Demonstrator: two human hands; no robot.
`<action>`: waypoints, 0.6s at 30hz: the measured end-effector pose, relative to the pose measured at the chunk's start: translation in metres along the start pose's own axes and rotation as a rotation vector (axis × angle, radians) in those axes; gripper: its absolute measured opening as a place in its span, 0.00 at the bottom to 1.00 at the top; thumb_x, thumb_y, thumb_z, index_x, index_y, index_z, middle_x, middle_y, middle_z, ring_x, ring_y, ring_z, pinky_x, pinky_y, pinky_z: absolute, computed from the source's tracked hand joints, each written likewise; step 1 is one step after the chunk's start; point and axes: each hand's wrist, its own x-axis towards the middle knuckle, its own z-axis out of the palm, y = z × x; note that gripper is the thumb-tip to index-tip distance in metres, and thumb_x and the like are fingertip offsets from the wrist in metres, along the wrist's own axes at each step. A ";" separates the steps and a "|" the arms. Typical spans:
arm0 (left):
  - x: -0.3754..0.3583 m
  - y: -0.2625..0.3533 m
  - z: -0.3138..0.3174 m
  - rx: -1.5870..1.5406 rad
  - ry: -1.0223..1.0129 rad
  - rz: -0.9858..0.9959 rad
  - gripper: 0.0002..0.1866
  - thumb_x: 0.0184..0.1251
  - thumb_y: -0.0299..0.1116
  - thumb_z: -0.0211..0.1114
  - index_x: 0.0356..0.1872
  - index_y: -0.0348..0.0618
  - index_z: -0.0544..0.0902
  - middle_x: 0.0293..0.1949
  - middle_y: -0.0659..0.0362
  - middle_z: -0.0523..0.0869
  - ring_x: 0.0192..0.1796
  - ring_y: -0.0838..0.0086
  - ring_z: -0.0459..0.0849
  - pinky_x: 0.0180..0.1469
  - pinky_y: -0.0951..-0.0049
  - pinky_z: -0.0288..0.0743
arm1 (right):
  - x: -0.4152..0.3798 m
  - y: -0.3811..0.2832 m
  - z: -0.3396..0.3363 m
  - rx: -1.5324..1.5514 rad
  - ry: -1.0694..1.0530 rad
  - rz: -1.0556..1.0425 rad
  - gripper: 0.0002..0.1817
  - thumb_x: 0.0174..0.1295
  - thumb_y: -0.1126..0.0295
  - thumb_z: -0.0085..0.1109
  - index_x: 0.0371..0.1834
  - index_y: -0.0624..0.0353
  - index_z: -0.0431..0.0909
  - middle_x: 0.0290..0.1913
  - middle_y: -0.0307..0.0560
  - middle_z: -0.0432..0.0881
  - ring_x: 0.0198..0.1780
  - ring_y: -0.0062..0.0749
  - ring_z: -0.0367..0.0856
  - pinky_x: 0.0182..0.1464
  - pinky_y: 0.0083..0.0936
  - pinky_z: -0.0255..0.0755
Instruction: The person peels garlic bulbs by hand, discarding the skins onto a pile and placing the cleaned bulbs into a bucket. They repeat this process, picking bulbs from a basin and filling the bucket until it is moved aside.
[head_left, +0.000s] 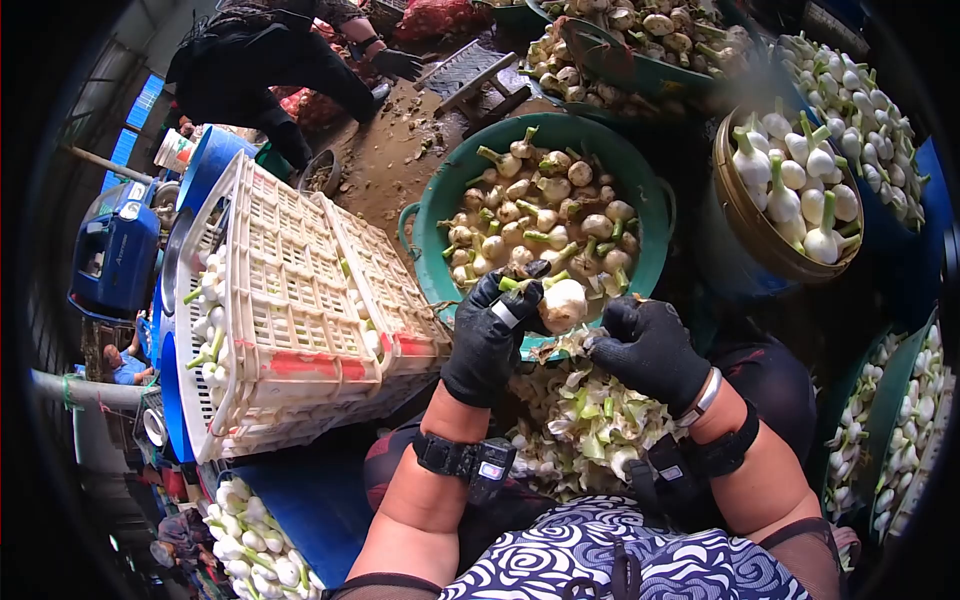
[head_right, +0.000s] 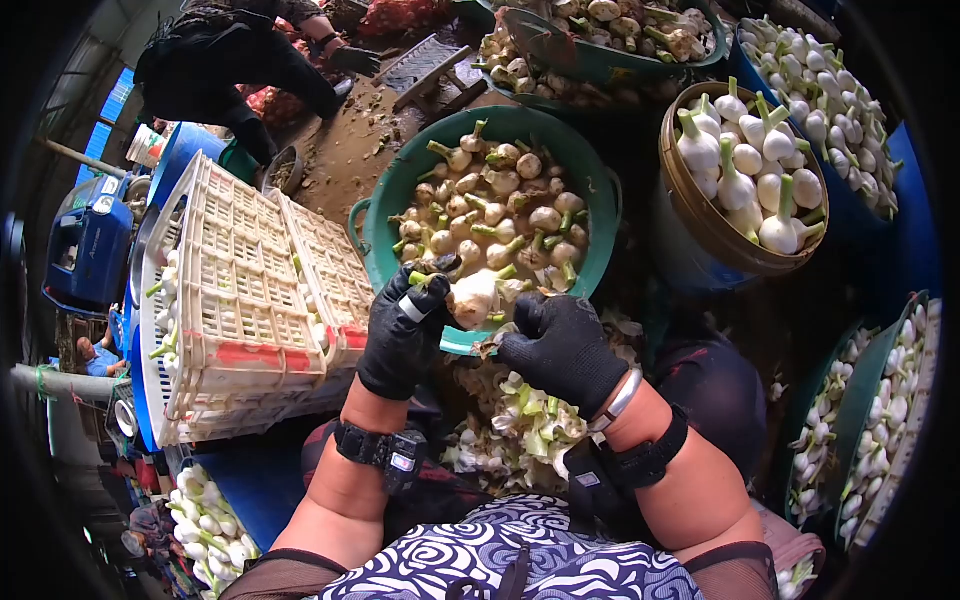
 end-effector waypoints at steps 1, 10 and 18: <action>0.001 -0.001 0.001 -0.022 0.002 -0.002 0.11 0.61 0.30 0.65 0.43 0.36 0.79 0.34 0.63 0.82 0.33 0.81 0.79 0.39 0.78 0.76 | 0.001 0.003 0.001 0.077 0.046 0.001 0.08 0.48 0.72 0.62 0.30 0.63 0.77 0.28 0.45 0.77 0.30 0.24 0.76 0.34 0.23 0.70; 0.001 0.005 0.013 0.280 -0.087 0.038 0.09 0.58 0.27 0.66 0.39 0.38 0.80 0.36 0.63 0.83 0.37 0.81 0.79 0.43 0.80 0.73 | 0.010 0.005 -0.001 0.428 0.197 -0.249 0.17 0.41 0.70 0.73 0.36 0.56 0.81 0.35 0.43 0.78 0.36 0.30 0.78 0.37 0.25 0.72; 0.005 0.002 0.006 0.241 -0.129 0.088 0.11 0.61 0.29 0.66 0.43 0.35 0.82 0.36 0.62 0.85 0.36 0.80 0.82 0.40 0.78 0.77 | 0.008 -0.003 0.006 -0.165 0.220 -0.429 0.07 0.48 0.73 0.62 0.26 0.60 0.73 0.26 0.50 0.73 0.32 0.45 0.75 0.35 0.36 0.69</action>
